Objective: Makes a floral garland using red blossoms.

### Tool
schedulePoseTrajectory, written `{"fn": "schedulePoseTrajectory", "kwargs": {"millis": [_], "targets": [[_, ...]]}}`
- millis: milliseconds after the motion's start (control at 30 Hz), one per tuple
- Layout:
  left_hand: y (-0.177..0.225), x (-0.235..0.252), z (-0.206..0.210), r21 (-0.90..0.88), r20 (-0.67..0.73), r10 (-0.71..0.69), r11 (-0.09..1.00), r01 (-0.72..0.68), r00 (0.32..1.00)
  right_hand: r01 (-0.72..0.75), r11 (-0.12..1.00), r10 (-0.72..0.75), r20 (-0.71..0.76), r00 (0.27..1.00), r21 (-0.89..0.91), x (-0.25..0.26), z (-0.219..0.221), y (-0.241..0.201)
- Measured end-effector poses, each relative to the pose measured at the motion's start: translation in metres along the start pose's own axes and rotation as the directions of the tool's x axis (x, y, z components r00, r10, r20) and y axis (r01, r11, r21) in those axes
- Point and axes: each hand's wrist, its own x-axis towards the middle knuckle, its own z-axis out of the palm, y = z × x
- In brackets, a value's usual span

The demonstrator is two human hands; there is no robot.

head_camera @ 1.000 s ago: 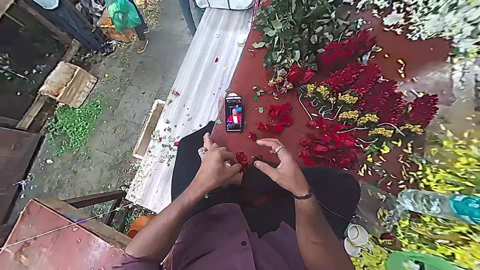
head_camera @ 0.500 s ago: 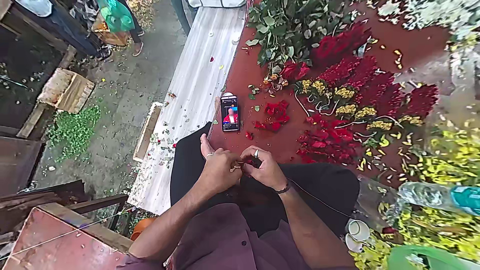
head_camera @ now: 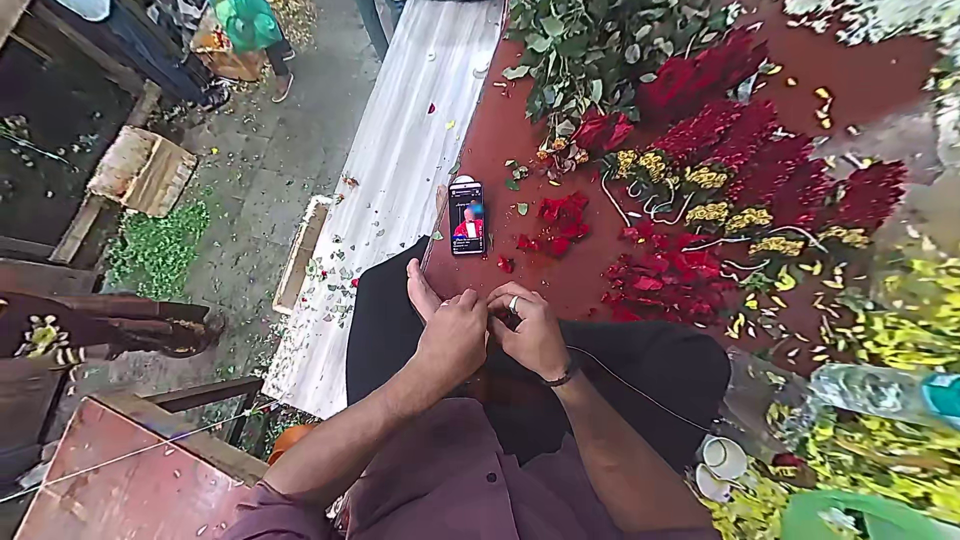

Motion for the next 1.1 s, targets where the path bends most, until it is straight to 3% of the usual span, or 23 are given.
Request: {"fn": "schedulePoseTrajectory", "kwargs": {"millis": [100,233,433,600,767,833,967,1100], "targets": [[0.0,-0.003,-0.007,0.035,0.129,-0.077,0.997,0.073,0.989,-0.016,0.997,0.011,0.07,0.997,0.074,-0.003,0.009,0.002],[-0.021,-0.008,-0.016,-0.186,0.164,-0.01,0.982,0.041,0.986,-0.059,0.969,0.01,0.199,0.98,0.241,0.001,0.008,0.004],[-0.043,-0.008,-0.02,-0.325,0.248,0.028,0.944,0.056,0.968,-0.042,0.926,-0.093,0.334,0.938,0.376,0.003,-0.001,0.01],[-0.058,-0.005,-0.01,-0.397,0.126,-0.079,0.91,0.123,0.989,-0.145,0.947,0.034,0.358,0.933,0.288,0.004,-0.024,0.016],[-0.068,0.002,-0.011,-0.43,0.106,-0.18,0.879,0.208,0.978,-0.286,0.952,0.19,0.529,0.827,0.105,0.001,-0.025,0.026],[-0.069,0.005,-0.013,-0.428,0.115,-0.214,0.871,0.243,0.97,-0.341,0.93,0.228,0.512,0.828,0.137,0.0,-0.028,0.024],[-0.07,0.008,-0.013,-0.421,0.127,-0.274,0.855,0.302,0.953,-0.276,0.927,0.187,0.329,0.926,0.252,0.003,-0.049,0.014],[-0.059,0.015,-0.013,-0.414,0.169,-0.268,0.854,0.315,0.948,-0.3,0.909,0.19,0.353,0.916,0.289,0.01,-0.071,0.008]]}}
